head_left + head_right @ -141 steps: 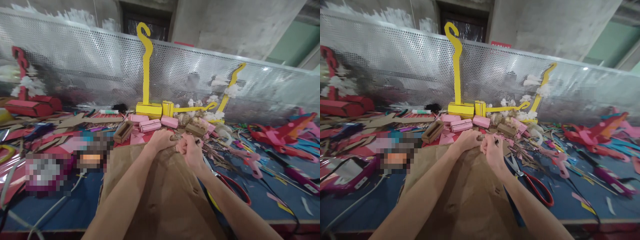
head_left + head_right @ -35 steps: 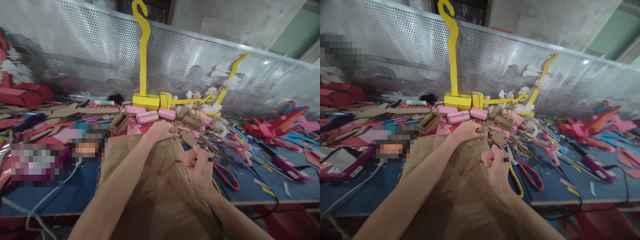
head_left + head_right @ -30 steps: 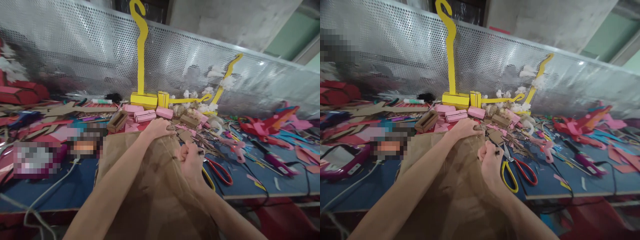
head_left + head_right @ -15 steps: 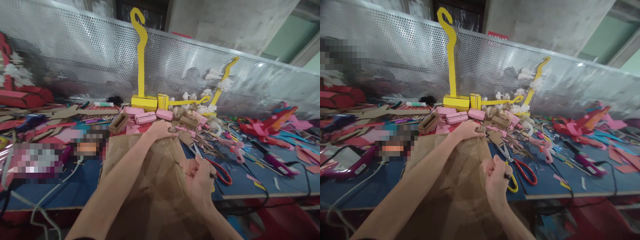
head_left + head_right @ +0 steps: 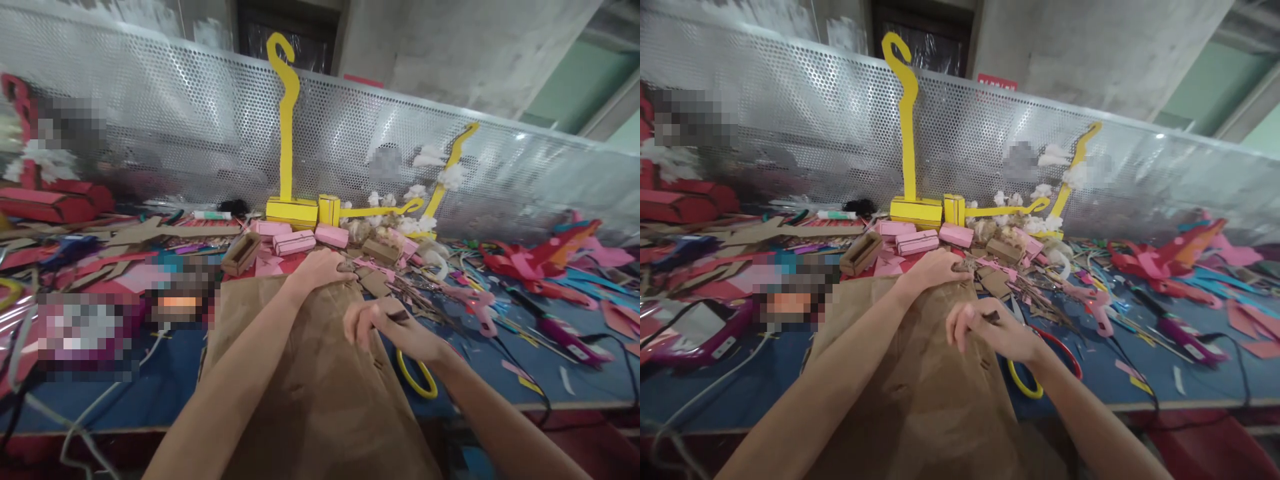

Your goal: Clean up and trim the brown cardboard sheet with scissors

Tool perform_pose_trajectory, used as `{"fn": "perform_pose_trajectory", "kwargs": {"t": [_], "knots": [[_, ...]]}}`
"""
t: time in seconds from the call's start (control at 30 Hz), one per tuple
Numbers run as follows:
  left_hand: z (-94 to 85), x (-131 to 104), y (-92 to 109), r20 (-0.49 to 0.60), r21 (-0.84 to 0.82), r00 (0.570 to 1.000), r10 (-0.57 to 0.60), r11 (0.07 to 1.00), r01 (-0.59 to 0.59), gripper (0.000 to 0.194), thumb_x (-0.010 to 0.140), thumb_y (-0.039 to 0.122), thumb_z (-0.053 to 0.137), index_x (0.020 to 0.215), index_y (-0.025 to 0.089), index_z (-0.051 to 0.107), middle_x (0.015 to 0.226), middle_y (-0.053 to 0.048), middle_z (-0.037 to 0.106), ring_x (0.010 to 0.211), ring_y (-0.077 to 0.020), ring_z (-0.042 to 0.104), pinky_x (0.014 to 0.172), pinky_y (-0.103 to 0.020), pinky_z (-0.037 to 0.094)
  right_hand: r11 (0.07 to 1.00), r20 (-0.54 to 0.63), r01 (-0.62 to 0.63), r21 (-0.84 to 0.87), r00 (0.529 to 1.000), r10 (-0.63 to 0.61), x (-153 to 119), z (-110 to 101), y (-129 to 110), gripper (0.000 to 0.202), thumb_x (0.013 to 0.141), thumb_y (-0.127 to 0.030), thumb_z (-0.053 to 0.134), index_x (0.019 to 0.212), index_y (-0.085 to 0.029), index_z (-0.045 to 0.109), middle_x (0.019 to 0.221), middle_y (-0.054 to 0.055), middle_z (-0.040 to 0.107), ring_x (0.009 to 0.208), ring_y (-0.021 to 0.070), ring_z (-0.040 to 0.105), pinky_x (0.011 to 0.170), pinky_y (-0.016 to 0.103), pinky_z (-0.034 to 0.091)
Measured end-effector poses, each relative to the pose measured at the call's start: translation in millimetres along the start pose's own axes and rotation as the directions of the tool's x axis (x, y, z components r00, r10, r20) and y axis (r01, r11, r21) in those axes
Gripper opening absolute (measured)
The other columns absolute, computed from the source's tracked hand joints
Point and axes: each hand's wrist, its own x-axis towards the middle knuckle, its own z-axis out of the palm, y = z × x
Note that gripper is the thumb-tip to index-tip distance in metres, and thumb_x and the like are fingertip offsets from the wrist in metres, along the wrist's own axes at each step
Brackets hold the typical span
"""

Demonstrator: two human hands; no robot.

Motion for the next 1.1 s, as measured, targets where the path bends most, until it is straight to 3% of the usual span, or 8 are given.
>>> {"fn": "perform_pose_trajectory", "kwargs": {"t": [0.07,0.13,0.2,0.27,0.43,0.6,0.9,1.1], "knots": [[0.8,-0.2,-0.2,-0.002,0.000,1.000,0.000,1.000,0.000,0.071,0.089,0.081,0.040,0.094,0.019,0.075,0.094,-0.015,0.075,0.092,-0.0302,0.072,0.077,-0.034,0.051,0.994,0.139,-0.015,0.110,0.990,-0.001,6.7,-8.1,3.2,0.069,0.106,-0.059,0.031,0.067,-0.017,0.068,0.079,0.012,0.069,0.074,0.0206,0.063,0.072,0.036,0.045],[2.6,0.1,-0.8,-0.005,0.001,1.000,-0.002,1.000,0.002,0.071,0.090,0.080,0.038,0.094,0.019,0.075,0.095,-0.016,0.075,0.092,-0.0307,0.072,0.077,-0.034,0.051,0.977,0.156,-0.065,0.205,0.987,0.033,8.7,-8.1,11.7,0.072,0.105,-0.063,0.032,0.054,-0.019,0.056,0.055,0.004,0.056,0.053,0.0149,0.051,0.062,0.032,0.041],[4.6,0.8,-1.8,-0.008,0.003,1.000,-0.003,1.000,0.003,0.072,0.090,0.080,0.037,0.094,0.019,0.075,0.096,-0.016,0.075,0.093,-0.0314,0.072,0.078,-0.035,0.051,0.953,0.063,-0.079,0.291,0.996,0.063,7.7,-2.4,21.3,0.072,0.104,-0.064,0.035,0.046,-0.022,0.037,0.043,-0.006,0.032,0.043,0.0098,0.028,0.055,0.031,0.032],[5.8,1.3,-2.8,-0.010,0.005,1.000,-0.003,1.000,0.003,0.072,0.090,0.080,0.036,0.093,0.019,0.075,0.096,-0.016,0.075,0.093,-0.0317,0.072,0.078,-0.036,0.051,0.930,-0.084,-0.046,0.364,0.993,0.083,5.9,5.9,28.2,0.072,0.103,-0.063,0.040,0.045,-0.022,0.026,0.044,-0.009,0.019,0.043,0.0082,0.017,0.054,0.031,0.027],[3.9,1.0,-2.1,-0.017,0.008,1.000,-0.002,1.000,0.002,0.070,0.089,0.079,0.041,0.094,0.019,0.075,0.095,-0.016,0.075,0.092,-0.0315,0.072,0.077,-0.035,0.051,0.892,-0.316,0.022,0.451,0.939,0.137,5.3,21.9,35.6,0.074,0.097,-0.054,0.060,0.045,-0.020,0.022,0.041,-0.011,0.018,0.039,0.0054,0.017,0.053,0.030,0.028],[-7.4,1.4,3.2,-0.045,0.007,0.999,0.024,1.000,-0.024,0.064,0.091,0.076,0.044,0.093,0.020,0.074,0.097,-0.014,0.076,0.095,-0.0312,0.071,0.078,-0.035,0.051,0.899,-0.483,0.083,0.429,0.863,0.151,6.6,29.8,38.8,0.072,0.094,-0.052,0.064,0.044,-0.020,0.023,0.039,-0.011,0.019,0.036,0.0055,0.019,0.052,0.030,0.030],[-61.1,16.4,-6.3,-0.135,0.043,0.991,-0.001,0.999,0.007,0.062,0.090,0.074,0.048,0.102,0.019,0.074,0.099,-0.013,0.076,0.097,-0.0324,0.070,0.083,-0.036,0.050,0.904,-0.616,0.229,0.361,0.786,0.047,32.9,18.9,16.1,0.072,0.089,-0.047,0.068,0.041,-0.020,0.022,0.038,-0.011,0.018,0.035,0.0054,0.020,0.051,0.030,0.032],[-53.3,28.0,-6.0,-0.091,0.054,0.994,-0.064,0.996,0.069,0.058,0.086,0.074,0.056,0.102,0.022,0.075,0.105,-0.012,0.077,0.104,-0.0329,0.070,0.086,-0.037,0.051,0.909,-0.686,0.289,0.300,0.728,-0.005,33.5,21.0,31.5,0.072,0.091,-0.045,0.066,0.043,-0.021,0.019,0.040,-0.011,0.016,0.037,0.0055,0.018,0.050,0.030,0.030]]}}
